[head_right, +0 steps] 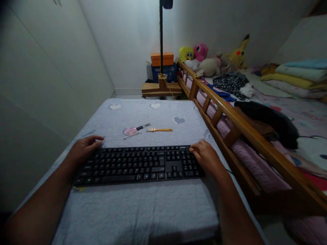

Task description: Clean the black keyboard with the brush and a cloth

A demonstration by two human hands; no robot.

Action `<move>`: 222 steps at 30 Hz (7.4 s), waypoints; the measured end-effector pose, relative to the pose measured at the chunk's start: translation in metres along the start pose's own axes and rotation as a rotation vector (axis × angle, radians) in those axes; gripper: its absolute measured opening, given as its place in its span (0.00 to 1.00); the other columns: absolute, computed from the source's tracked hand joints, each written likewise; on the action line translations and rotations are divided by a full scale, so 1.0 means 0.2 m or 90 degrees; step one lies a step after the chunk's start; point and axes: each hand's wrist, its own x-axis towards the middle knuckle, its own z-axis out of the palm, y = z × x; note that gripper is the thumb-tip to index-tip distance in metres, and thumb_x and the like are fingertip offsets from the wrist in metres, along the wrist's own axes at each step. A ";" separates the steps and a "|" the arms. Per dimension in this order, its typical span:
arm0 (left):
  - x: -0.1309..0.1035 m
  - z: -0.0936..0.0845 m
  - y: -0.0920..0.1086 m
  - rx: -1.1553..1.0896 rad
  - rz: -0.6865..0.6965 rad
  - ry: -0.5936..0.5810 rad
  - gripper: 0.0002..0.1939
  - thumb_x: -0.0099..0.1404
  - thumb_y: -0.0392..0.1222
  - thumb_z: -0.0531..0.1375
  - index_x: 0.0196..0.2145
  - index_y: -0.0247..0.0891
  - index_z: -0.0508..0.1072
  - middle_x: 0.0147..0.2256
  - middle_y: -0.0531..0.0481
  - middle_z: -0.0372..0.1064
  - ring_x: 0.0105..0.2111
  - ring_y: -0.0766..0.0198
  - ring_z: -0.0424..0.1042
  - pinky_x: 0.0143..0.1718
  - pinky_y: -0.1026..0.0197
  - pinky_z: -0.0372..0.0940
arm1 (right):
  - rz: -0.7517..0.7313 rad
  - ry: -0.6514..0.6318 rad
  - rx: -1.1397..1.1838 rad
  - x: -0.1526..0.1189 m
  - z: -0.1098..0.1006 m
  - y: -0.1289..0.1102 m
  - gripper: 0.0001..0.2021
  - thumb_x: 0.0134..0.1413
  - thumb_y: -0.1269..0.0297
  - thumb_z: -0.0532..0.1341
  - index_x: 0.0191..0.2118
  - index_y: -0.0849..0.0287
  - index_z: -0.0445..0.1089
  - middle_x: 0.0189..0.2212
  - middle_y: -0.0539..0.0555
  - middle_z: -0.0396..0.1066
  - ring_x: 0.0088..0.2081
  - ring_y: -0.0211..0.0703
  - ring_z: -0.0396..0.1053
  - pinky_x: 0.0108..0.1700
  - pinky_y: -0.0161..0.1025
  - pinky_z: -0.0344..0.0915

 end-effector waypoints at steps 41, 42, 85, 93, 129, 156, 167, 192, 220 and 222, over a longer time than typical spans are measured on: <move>0.00 0.01 -0.01 -0.002 -0.006 0.001 0.26 0.54 0.57 0.59 0.43 0.35 0.76 0.25 0.53 0.70 0.24 0.63 0.65 0.28 0.61 0.59 | 0.060 -0.002 0.029 -0.04 -0.08 0.00 0.13 0.59 0.62 0.58 0.38 0.59 0.79 0.36 0.59 0.75 0.39 0.49 0.74 0.44 0.42 0.68; 0.01 0.01 -0.01 -0.003 -0.006 0.005 0.26 0.54 0.57 0.59 0.43 0.35 0.77 0.25 0.53 0.69 0.24 0.63 0.65 0.28 0.61 0.59 | 0.060 -0.001 0.024 -0.04 -0.08 0.00 0.13 0.60 0.62 0.58 0.38 0.59 0.79 0.36 0.58 0.75 0.39 0.49 0.74 0.44 0.42 0.68; -0.02 -0.01 0.01 -0.036 -0.015 0.007 0.26 0.53 0.57 0.59 0.43 0.36 0.77 0.25 0.52 0.69 0.24 0.62 0.65 0.26 0.61 0.59 | -0.062 -0.075 0.065 -0.07 -0.04 -0.30 0.10 0.62 0.69 0.57 0.41 0.56 0.77 0.37 0.55 0.72 0.41 0.45 0.72 0.46 0.40 0.67; -0.01 -0.01 0.00 -0.032 0.000 0.006 0.26 0.54 0.56 0.59 0.42 0.34 0.77 0.23 0.53 0.67 0.23 0.63 0.64 0.27 0.61 0.58 | -0.123 -0.037 0.035 0.08 0.15 -0.39 0.09 0.63 0.71 0.58 0.41 0.57 0.77 0.36 0.55 0.70 0.42 0.45 0.69 0.47 0.40 0.65; 0.01 -0.01 -0.04 -0.044 0.014 0.016 0.25 0.55 0.56 0.60 0.42 0.35 0.77 0.22 0.55 0.66 0.22 0.64 0.63 0.25 0.61 0.57 | -0.134 0.002 0.076 0.00 0.17 -0.38 0.09 0.61 0.71 0.57 0.38 0.57 0.76 0.35 0.56 0.68 0.40 0.47 0.68 0.44 0.43 0.66; 0.02 -0.02 -0.03 -0.028 0.015 0.028 0.24 0.55 0.55 0.59 0.41 0.35 0.78 0.22 0.54 0.65 0.22 0.63 0.63 0.25 0.61 0.58 | -0.114 0.025 0.014 -0.02 0.17 -0.26 0.10 0.55 0.73 0.57 0.35 0.58 0.76 0.33 0.56 0.69 0.39 0.50 0.67 0.43 0.45 0.65; 0.01 -0.01 -0.03 -0.029 0.016 0.021 0.23 0.55 0.55 0.59 0.41 0.36 0.78 0.21 0.55 0.67 0.21 0.63 0.63 0.25 0.61 0.58 | -0.076 0.051 0.012 -0.04 0.14 -0.17 0.10 0.52 0.71 0.57 0.33 0.57 0.76 0.33 0.56 0.70 0.39 0.49 0.69 0.43 0.44 0.65; 0.01 -0.02 -0.02 0.060 0.010 0.034 0.23 0.57 0.55 0.56 0.42 0.38 0.78 0.25 0.52 0.72 0.25 0.61 0.69 0.28 0.60 0.59 | 0.247 0.142 0.025 -0.07 0.05 -0.08 0.15 0.57 0.53 0.52 0.33 0.55 0.70 0.25 0.55 0.74 0.28 0.49 0.71 0.30 0.39 0.58; 0.06 0.02 -0.06 0.064 -0.007 0.148 0.23 0.60 0.59 0.55 0.40 0.39 0.78 0.27 0.50 0.73 0.29 0.58 0.71 0.31 0.60 0.59 | 0.237 0.200 0.171 -0.03 0.10 -0.07 0.13 0.57 0.53 0.55 0.35 0.56 0.71 0.29 0.54 0.76 0.31 0.49 0.72 0.34 0.41 0.63; 0.06 0.02 -0.05 0.055 -0.021 0.155 0.23 0.60 0.59 0.55 0.40 0.39 0.78 0.27 0.50 0.74 0.29 0.57 0.72 0.32 0.60 0.60 | 0.226 0.208 0.152 -0.02 0.11 -0.06 0.13 0.57 0.54 0.55 0.35 0.56 0.72 0.29 0.55 0.75 0.33 0.50 0.72 0.35 0.42 0.64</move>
